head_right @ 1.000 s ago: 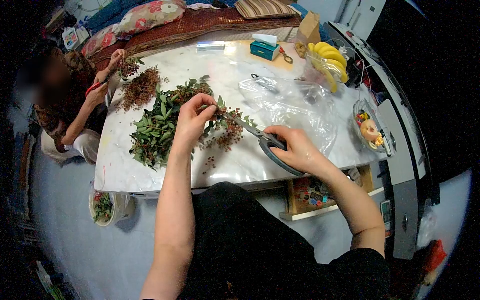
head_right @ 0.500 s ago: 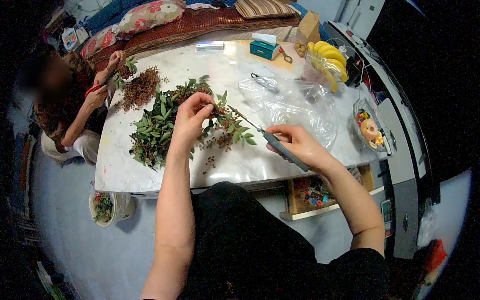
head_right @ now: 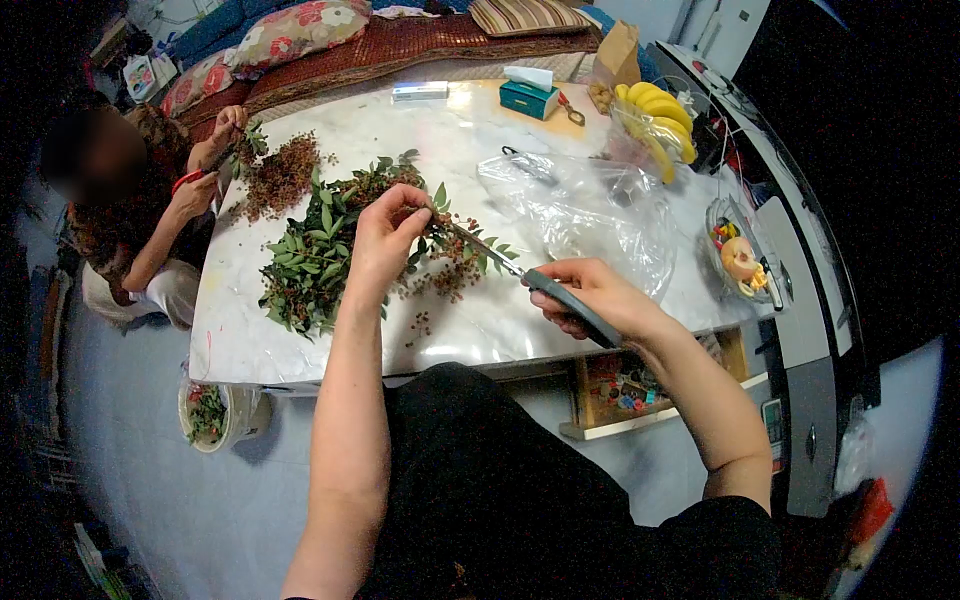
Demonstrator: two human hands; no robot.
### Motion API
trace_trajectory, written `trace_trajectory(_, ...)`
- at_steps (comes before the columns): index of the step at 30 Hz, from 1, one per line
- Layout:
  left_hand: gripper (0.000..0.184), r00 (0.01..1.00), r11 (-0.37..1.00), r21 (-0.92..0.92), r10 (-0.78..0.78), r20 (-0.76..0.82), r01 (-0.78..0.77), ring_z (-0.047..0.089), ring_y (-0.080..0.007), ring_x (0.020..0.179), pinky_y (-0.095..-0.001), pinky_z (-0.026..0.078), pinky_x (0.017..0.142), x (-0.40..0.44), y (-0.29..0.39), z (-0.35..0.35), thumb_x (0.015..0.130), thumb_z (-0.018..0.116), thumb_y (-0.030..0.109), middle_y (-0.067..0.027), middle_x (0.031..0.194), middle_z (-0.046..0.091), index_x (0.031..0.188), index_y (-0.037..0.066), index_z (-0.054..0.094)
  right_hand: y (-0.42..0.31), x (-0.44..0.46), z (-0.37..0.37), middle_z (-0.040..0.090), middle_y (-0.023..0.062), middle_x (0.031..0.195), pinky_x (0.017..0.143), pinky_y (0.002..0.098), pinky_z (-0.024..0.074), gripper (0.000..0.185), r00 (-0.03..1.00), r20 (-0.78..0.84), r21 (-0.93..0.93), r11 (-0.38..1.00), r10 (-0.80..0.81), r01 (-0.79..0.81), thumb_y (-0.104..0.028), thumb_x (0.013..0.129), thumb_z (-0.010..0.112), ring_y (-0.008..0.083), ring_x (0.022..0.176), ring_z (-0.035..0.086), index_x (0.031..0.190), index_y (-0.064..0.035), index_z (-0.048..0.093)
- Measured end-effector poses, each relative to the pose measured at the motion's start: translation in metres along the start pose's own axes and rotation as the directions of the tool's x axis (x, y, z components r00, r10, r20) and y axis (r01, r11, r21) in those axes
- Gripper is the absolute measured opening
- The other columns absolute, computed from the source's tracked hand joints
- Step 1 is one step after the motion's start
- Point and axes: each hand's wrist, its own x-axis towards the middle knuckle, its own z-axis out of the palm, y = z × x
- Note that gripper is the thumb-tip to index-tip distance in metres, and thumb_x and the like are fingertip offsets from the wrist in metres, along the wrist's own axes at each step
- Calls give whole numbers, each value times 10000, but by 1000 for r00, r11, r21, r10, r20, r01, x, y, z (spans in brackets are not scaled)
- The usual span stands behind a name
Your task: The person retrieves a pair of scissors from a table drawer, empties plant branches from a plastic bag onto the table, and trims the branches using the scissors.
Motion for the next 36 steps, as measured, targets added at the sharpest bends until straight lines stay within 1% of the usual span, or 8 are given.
trace_trajectory(7,91,999,999,20,33,-1,-33,571,-95,652,-250,450,603,-2,5,3,816,611,17,-27,740,628,907,8,620,4,4,1,524,-28,650,432,206,352,326,1000,-4,-23,1000,-13,13,-194,868,672,48,504,467,1111,6,589)
trace_trajectory(11,92,998,997,62,53,-16,-52,563,-99,633,-252,446,593,-2,4,4,806,612,11,-27,729,626,897,11,626,2,5,4,529,-36,637,429,206,352,337,998,-55,-114,993,-25,19,-207,879,665,44,492,461,1131,5,595)
trace_trajectory(13,83,999,998,59,-1,43,-1,524,-59,697,-217,425,632,-3,5,4,828,607,31,14,766,593,905,3,601,3,6,4,531,-39,634,428,207,352,339,998,-51,-139,990,-42,34,-211,882,663,43,489,459,1134,5,597)
trace_trajectory(21,76,999,998,51,39,29,-41,516,-59,698,-214,422,645,-4,4,5,827,606,23,13,771,585,897,-4,598,4,7,8,535,-38,630,432,208,360,321,994,-92,-161,986,-50,34,-224,880,670,46,488,460,1101,1,616)
trace_trajectory(25,82,998,995,74,62,22,-64,497,-61,689,-216,413,640,-3,4,5,826,603,22,18,761,573,902,-6,598,6,9,8,536,-38,630,432,208,363,331,993,-101,-153,987,-60,44,-218,878,672,50,484,461,1117,3,612)
trace_trajectory(31,82,998,993,99,69,-14,-67,488,-63,691,-213,403,637,1,-2,-8,828,597,28,22,748,562,903,-4,598,17,17,-4,545,-33,656,429,219,371,371,995,-101,10,1000,8,-7,-191,876,663,56,490,470,1173,16,582)
trace_trajectory(34,81,998,994,94,56,-18,-54,487,-63,687,-213,404,636,1,-3,-10,833,589,34,18,744,562,906,0,599,19,15,-1,571,-18,699,485,212,395,375,988,-143,-100,994,-65,51,-188,871,660,50,553,503,1168,24,574)
trace_trajectory(36,82,999,996,80,44,-16,-42,490,-63,687,-215,407,637,1,-2,-9,835,587,35,16,743,564,908,1,600,22,17,3,599,0,734,553,219,407,376,953,-82,-213,940,-291,269,-187,852,660,56,625,524,1157,17,581)
